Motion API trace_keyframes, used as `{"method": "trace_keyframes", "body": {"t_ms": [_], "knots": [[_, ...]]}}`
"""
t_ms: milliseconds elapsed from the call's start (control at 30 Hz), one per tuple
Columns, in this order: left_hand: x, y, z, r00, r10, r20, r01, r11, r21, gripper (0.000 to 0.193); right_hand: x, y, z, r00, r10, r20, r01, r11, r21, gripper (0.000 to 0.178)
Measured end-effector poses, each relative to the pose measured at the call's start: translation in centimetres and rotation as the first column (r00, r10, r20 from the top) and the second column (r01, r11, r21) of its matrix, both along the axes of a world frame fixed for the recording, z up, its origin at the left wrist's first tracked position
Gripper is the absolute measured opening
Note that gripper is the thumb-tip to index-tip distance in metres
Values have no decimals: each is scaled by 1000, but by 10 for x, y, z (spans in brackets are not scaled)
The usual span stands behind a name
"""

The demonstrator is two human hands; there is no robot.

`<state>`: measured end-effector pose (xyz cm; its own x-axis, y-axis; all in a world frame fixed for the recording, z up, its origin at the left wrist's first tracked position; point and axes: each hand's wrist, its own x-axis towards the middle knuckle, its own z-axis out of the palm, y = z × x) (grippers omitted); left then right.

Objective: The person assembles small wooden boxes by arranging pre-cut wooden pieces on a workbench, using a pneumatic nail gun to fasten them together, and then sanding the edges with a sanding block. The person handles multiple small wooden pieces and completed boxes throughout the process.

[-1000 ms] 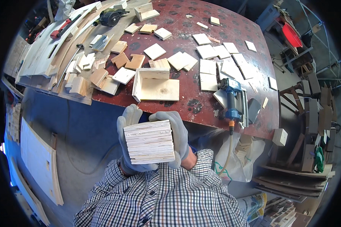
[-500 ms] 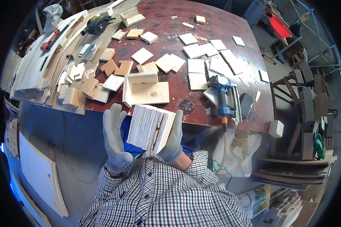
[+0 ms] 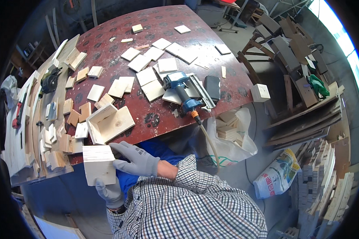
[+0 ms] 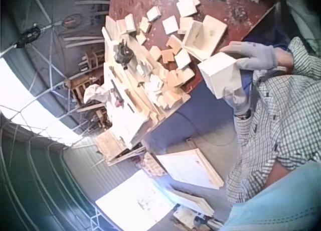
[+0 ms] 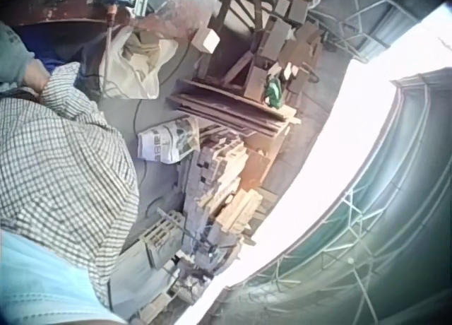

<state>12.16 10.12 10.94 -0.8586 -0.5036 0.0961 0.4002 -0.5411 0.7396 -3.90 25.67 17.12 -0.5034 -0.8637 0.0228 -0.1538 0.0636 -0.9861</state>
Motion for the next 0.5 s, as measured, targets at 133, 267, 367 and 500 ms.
{"method": "trace_keyframes", "body": {"t_ms": [133, 267, 367, 500], "knots": [[44, -43, -37, 961, 223, 164, -229, 973, 19, 73, -53, 53, -21, 633, -536, -558, 626, 779, -38, 63], [81, -60, -48, 901, 336, 274, -283, 935, -216, 71, -117, 154, -38, 155, -712, -684, 927, 344, -148, 45], [89, -61, -33, 952, 268, 147, -274, 962, 20, 71, -143, 223, -47, 34, -686, -727, 988, 132, -79, 51], [76, -51, -21, 988, 151, -36, -131, 934, 332, 76, -185, 272, -61, 210, -592, -778, 955, -48, 294, 65]]}}
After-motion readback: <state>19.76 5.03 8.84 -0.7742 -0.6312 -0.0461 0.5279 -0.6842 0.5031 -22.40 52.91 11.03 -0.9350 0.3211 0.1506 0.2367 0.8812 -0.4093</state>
